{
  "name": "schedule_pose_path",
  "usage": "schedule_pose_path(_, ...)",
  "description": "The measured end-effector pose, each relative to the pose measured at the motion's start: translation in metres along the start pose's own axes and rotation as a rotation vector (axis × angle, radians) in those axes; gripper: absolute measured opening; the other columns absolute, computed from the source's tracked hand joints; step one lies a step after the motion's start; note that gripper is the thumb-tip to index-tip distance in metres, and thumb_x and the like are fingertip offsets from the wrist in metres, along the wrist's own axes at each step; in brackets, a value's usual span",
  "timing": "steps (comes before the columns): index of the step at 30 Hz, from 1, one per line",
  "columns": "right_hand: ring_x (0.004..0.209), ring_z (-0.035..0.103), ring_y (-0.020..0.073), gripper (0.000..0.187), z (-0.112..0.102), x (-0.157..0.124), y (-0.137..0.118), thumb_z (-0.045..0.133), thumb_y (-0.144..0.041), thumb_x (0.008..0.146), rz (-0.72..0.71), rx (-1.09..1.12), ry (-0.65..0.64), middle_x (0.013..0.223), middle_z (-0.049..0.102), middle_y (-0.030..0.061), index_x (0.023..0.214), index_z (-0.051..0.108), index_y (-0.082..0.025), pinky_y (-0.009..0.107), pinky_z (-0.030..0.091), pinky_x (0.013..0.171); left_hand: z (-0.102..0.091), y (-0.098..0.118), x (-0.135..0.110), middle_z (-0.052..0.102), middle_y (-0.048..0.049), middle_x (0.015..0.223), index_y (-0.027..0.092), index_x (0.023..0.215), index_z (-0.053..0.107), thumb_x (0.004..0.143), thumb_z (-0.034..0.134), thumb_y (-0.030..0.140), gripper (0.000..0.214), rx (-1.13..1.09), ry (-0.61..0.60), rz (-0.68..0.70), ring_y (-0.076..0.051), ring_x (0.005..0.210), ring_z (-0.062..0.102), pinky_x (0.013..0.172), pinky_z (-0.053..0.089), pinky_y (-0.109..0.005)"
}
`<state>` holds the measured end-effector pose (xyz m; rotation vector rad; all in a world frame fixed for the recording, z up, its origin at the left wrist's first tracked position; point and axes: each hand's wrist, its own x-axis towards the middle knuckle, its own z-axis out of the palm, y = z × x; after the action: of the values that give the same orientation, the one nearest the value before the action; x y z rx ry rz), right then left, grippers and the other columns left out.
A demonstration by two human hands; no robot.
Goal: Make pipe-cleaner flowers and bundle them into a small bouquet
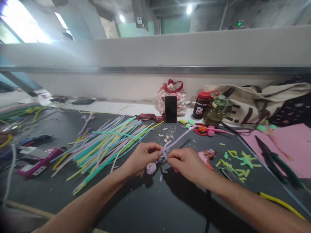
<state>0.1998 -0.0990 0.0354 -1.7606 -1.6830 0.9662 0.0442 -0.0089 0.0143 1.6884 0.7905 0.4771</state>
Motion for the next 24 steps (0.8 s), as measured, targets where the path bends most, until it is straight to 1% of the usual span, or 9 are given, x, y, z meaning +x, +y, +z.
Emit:
schedule_pose_path(3, 0.050, 0.048, 0.0099, 0.024, -0.003, 0.000, -0.006, 0.044, -0.024, 0.080, -0.142, -0.223, 0.026, 0.055, 0.056, -0.0027, 0.073, 0.065, -0.017, 0.020, 0.030, 0.048, 0.000, 0.001, 0.002, 0.061, 0.0003, 0.066, 0.014, 0.079, 0.067, 0.070, 0.053, 0.028, 0.022, 0.072, -0.016, 0.037, -0.009, 0.056, 0.048, 0.052, 0.036, -0.018)
schedule_pose_path(7, 0.059, 0.055, 0.0119, 0.022, -0.007, -0.001, -0.007, 0.042, -0.018, 0.081, -0.280, -0.488, 0.040, 0.066, 0.063, 0.0008, 0.077, 0.064, -0.017, 0.021, 0.032, 0.054, -0.001, 0.002, 0.001, 0.059, 0.0020, 0.061, 0.015, 0.080, 0.067, 0.072, 0.050, 0.032, 0.026, 0.208, -0.024, 0.071, -0.009, 0.053, 0.046, 0.049, 0.034, -0.018)
schedule_pose_path(11, 0.061, 0.058, 0.0146, 0.019, -0.012, -0.001, -0.017, 0.044, -0.015, 0.079, -0.305, -0.851, -0.001, 0.069, 0.065, 0.0035, 0.074, 0.063, -0.017, 0.023, 0.027, 0.051, 0.004, 0.001, 0.000, 0.060, 0.0031, 0.058, 0.019, 0.077, 0.068, 0.071, 0.049, 0.027, 0.022, 0.419, -0.022, 0.115, -0.010, 0.055, 0.049, 0.051, 0.033, -0.018)
schedule_pose_path(14, 0.061, 0.058, 0.0166, 0.020, -0.023, 0.006, -0.031, 0.046, -0.011, 0.075, -0.276, -0.933, -0.090, 0.072, 0.066, 0.0069, 0.075, 0.065, -0.016, 0.024, 0.024, 0.048, 0.008, 0.004, -0.002, 0.059, 0.0037, 0.057, 0.021, 0.074, 0.068, 0.069, 0.048, 0.020, 0.020, 0.499, -0.092, 0.142, -0.011, 0.056, 0.050, 0.052, 0.033, -0.018)
schedule_pose_path(17, 0.057, 0.055, 0.0134, 0.021, -0.038, 0.017, -0.036, 0.048, -0.014, 0.073, -0.277, -0.867, -0.182, 0.064, 0.065, 0.0024, 0.071, 0.068, -0.018, 0.022, 0.025, 0.046, 0.008, 0.010, -0.008, 0.059, 0.0036, 0.058, 0.019, 0.070, 0.068, 0.068, 0.050, 0.017, 0.017, 0.415, -0.256, 0.172, -0.010, 0.058, 0.051, 0.054, 0.034, -0.017)
schedule_pose_path(18, 0.053, 0.053, 0.0111, 0.020, -0.043, 0.020, -0.034, 0.049, -0.017, 0.073, -0.265, -0.785, -0.251, 0.059, 0.063, -0.0006, 0.071, 0.069, -0.020, 0.021, 0.026, 0.045, 0.006, 0.012, -0.011, 0.060, 0.0030, 0.060, 0.018, 0.069, 0.067, 0.068, 0.052, 0.018, 0.015, 0.339, -0.316, 0.179, -0.010, 0.060, 0.052, 0.055, 0.035, -0.017)
schedule_pose_path(20, 0.047, 0.048, 0.0078, 0.016, -0.051, 0.023, -0.026, 0.052, -0.022, 0.073, -0.186, -0.485, -0.452, 0.052, 0.057, -0.0047, 0.072, 0.068, -0.020, 0.017, 0.029, 0.043, 0.003, 0.014, -0.016, 0.060, 0.0015, 0.063, 0.016, 0.068, 0.067, 0.067, 0.057, 0.020, 0.011, 0.128, -0.406, 0.135, -0.010, 0.059, 0.052, 0.056, 0.036, -0.018)
schedule_pose_path(22, 0.044, 0.046, 0.0068, 0.018, -0.052, 0.021, -0.016, 0.052, -0.028, 0.075, -0.048, -0.119, -0.584, 0.051, 0.053, -0.0048, 0.074, 0.066, -0.017, 0.016, 0.031, 0.041, 0.001, 0.014, -0.019, 0.060, 0.0004, 0.061, 0.014, 0.067, 0.066, 0.065, 0.062, 0.023, 0.010, -0.128, -0.403, 0.007, -0.009, 0.053, 0.051, 0.052, 0.036, -0.019)
schedule_pose_path(24, 0.042, 0.044, 0.0067, 0.024, -0.046, 0.014, -0.006, 0.051, -0.035, 0.076, 0.053, 0.110, -0.525, 0.051, 0.053, -0.0042, 0.077, 0.064, -0.015, 0.016, 0.032, 0.039, 0.002, 0.012, -0.020, 0.060, 0.0000, 0.057, 0.013, 0.064, 0.063, 0.062, 0.065, 0.025, 0.013, -0.395, -0.294, -0.141, -0.008, 0.047, 0.050, 0.048, 0.036, -0.019)
